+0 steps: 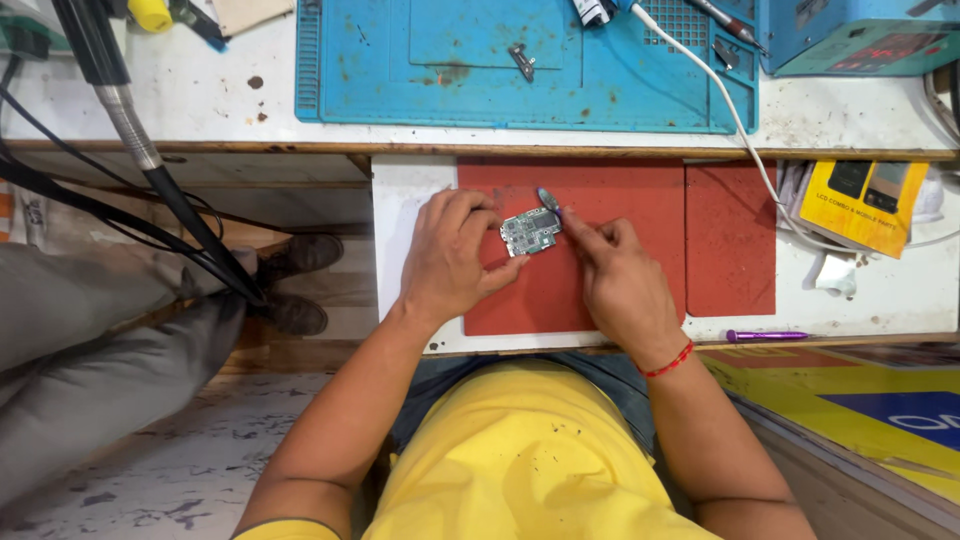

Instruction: The person uses a small tool to scrape and clean a circuit board placed on a red mat. They then use a hot air gun to apply heat to the board while holding it steady. The person continues to scrape and adjust the board throughout the clip.

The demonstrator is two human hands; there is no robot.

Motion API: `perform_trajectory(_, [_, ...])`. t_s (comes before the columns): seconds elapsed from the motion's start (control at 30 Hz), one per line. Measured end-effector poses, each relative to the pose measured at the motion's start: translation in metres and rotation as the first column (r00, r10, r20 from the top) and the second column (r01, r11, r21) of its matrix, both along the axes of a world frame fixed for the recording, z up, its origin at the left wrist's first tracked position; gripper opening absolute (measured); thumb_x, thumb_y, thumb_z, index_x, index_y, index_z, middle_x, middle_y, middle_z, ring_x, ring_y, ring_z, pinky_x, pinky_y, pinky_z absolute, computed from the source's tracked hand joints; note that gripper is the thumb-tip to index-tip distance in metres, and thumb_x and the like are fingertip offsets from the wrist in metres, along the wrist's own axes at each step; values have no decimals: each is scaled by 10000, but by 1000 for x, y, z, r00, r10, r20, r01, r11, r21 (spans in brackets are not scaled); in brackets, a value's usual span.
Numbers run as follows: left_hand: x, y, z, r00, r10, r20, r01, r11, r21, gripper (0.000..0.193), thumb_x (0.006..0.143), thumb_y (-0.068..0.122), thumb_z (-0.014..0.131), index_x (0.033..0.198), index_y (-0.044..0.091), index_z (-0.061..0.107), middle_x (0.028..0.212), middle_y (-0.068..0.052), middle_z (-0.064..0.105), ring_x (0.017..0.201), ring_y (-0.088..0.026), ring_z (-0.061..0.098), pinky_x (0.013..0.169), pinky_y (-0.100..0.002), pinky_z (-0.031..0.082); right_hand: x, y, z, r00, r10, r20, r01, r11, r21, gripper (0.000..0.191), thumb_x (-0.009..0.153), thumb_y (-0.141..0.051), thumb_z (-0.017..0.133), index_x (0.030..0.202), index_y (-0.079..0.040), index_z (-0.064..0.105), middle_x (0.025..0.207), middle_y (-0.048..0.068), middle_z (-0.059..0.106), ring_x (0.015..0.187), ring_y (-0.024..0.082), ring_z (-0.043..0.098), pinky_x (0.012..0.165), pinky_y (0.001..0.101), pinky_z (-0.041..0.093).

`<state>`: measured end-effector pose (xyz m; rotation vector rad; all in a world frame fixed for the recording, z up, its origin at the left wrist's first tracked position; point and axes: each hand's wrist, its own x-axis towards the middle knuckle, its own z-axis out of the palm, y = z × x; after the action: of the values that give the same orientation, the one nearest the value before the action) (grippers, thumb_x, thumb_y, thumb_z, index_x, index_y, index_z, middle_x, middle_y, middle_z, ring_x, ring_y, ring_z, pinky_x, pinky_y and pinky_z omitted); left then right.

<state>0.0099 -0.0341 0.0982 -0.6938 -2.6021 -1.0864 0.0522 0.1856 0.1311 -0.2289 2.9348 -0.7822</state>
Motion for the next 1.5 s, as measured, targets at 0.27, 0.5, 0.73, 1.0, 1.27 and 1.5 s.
perform_trajectory(0.27, [1,1,-1,1000,8,1,-8,1000,0,456,692,284,924,991,41,681,1146,-94,610,1125,-313,554,1010,-451,450,1,-1,0,998,-70,10,69,997,44,454,990,-74,589,1410,-243,632,1047,140,639,798,385,673,666,502,539])
perform_trajectory(0.5, [0,1,0,1000,9,12,-10,1000,10,540,688,274,925,1082,35,644,1166,-109,609,1135,-330,548,1028,-469,446,-1,-6,-1,1000,20,18,-20,1000,2,462,966,-96,584,1399,-251,629,1052,128,643,775,390,673,648,508,543])
perform_trajectory(0.73, [1,1,-2,1000,8,7,-8,1000,13,505,695,253,920,1078,44,666,1152,-98,610,1132,-322,556,1027,-459,445,-3,-11,-3,996,69,49,-72,996,46,550,913,-41,562,1419,-250,621,1087,149,635,740,409,660,634,520,545])
perform_trajectory(1.0, [1,0,-7,1000,-9,-26,9,1000,25,454,700,274,929,994,33,680,1142,-99,608,1118,-320,550,1017,-457,463,3,6,1,999,48,9,-49,996,78,499,945,-84,580,1415,-247,626,1024,123,637,747,374,672,611,498,547])
perform_trajectory(1.27, [2,-2,-6,999,-4,-49,5,1000,14,483,710,270,928,1054,20,699,1136,-97,608,1113,-315,550,1019,-459,461,10,4,1,992,126,-9,-126,992,-24,614,878,16,559,1425,-255,626,1038,134,640,744,354,679,666,468,561])
perform_trajectory(1.5, [2,-1,-8,998,-15,-63,18,999,38,455,707,260,925,1027,23,705,1129,-94,615,1104,-309,560,1001,-446,470,4,6,2,998,64,-3,-64,998,6,507,945,-25,581,1398,-243,646,1027,126,647,774,371,680,652,485,549])
